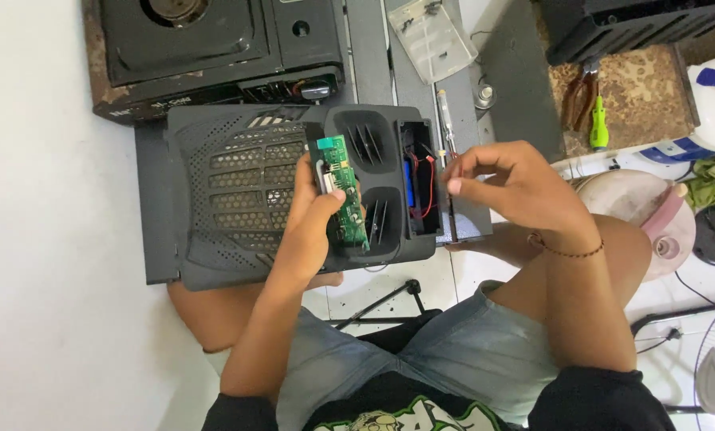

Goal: Assembling a portable speaker by connecting internal wiring to a circuit board and securing the board with screws.

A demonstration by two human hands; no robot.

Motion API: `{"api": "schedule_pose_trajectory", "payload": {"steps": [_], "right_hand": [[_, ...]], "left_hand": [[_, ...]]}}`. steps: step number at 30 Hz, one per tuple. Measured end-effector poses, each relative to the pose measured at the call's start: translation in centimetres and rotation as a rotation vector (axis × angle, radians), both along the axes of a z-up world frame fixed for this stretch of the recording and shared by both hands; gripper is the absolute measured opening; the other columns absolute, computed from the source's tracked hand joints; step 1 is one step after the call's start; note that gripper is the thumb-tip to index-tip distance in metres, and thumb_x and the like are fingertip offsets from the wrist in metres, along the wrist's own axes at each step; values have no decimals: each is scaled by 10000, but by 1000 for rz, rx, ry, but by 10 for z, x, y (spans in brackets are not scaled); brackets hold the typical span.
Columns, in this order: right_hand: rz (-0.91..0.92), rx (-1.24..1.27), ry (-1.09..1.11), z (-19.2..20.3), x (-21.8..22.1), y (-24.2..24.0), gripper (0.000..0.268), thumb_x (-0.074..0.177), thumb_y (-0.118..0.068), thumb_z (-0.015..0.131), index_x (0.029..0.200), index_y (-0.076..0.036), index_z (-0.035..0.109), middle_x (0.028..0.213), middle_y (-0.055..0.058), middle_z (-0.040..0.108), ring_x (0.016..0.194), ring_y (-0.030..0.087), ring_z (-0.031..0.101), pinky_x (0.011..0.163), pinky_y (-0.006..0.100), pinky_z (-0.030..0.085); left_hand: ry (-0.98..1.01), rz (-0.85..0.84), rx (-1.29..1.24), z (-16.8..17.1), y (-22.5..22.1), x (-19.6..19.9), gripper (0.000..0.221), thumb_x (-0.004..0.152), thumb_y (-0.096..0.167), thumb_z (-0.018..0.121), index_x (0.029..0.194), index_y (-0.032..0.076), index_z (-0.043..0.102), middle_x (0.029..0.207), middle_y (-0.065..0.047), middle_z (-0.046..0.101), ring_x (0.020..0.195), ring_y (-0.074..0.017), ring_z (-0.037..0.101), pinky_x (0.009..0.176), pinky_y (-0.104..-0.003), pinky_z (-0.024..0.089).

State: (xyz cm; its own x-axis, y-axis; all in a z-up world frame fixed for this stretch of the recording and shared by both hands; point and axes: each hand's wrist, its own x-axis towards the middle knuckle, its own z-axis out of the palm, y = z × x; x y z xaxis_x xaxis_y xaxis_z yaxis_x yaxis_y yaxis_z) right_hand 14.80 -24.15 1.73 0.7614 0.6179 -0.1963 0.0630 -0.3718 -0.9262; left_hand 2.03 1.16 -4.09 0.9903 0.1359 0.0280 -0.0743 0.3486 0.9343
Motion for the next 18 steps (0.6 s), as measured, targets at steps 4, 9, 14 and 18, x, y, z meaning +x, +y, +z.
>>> {"api": "schedule_pose_trajectory", "payload": {"steps": [4, 9, 14, 18], "right_hand": [[-27, 217, 126, -14, 5, -9, 107, 945, -68, 695, 936, 27, 743, 790, 134, 730, 813, 193, 691, 780, 376, 623], [-22, 324, 173, -12, 2, -9, 160, 966, -19, 641, 1043, 101, 714, 813, 217, 728, 840, 267, 737, 872, 442, 623], [34, 398, 186, -18, -8, -6, 129, 919, 13, 682, 1021, 79, 728, 795, 197, 740, 797, 251, 749, 814, 415, 635], [112, 338, -20, -13, -27, -5, 118, 916, -35, 732, 1019, 12, 766, 759, 136, 764, 760, 196, 726, 752, 371, 606]], "left_hand": [[138, 51, 224, 34, -11, 3, 531, 990, 198, 533, 1472, 63, 355, 1095, -133, 501, 877, -203, 443, 804, -444, 500], [122, 3, 355, 51, -13, 10, 488, 1009, 246, 572, 1429, 43, 429, 1028, -128, 576, 849, -183, 480, 790, -428, 454], [129, 99, 323, 19, -30, -2, 513, 934, 214, 645, 1402, 38, 528, 1026, -132, 658, 838, -193, 607, 761, -384, 516], [99, 161, 137, -4, -53, -22, 509, 906, 135, 615, 1395, 16, 537, 957, -147, 674, 841, -227, 681, 700, -381, 587]]}}
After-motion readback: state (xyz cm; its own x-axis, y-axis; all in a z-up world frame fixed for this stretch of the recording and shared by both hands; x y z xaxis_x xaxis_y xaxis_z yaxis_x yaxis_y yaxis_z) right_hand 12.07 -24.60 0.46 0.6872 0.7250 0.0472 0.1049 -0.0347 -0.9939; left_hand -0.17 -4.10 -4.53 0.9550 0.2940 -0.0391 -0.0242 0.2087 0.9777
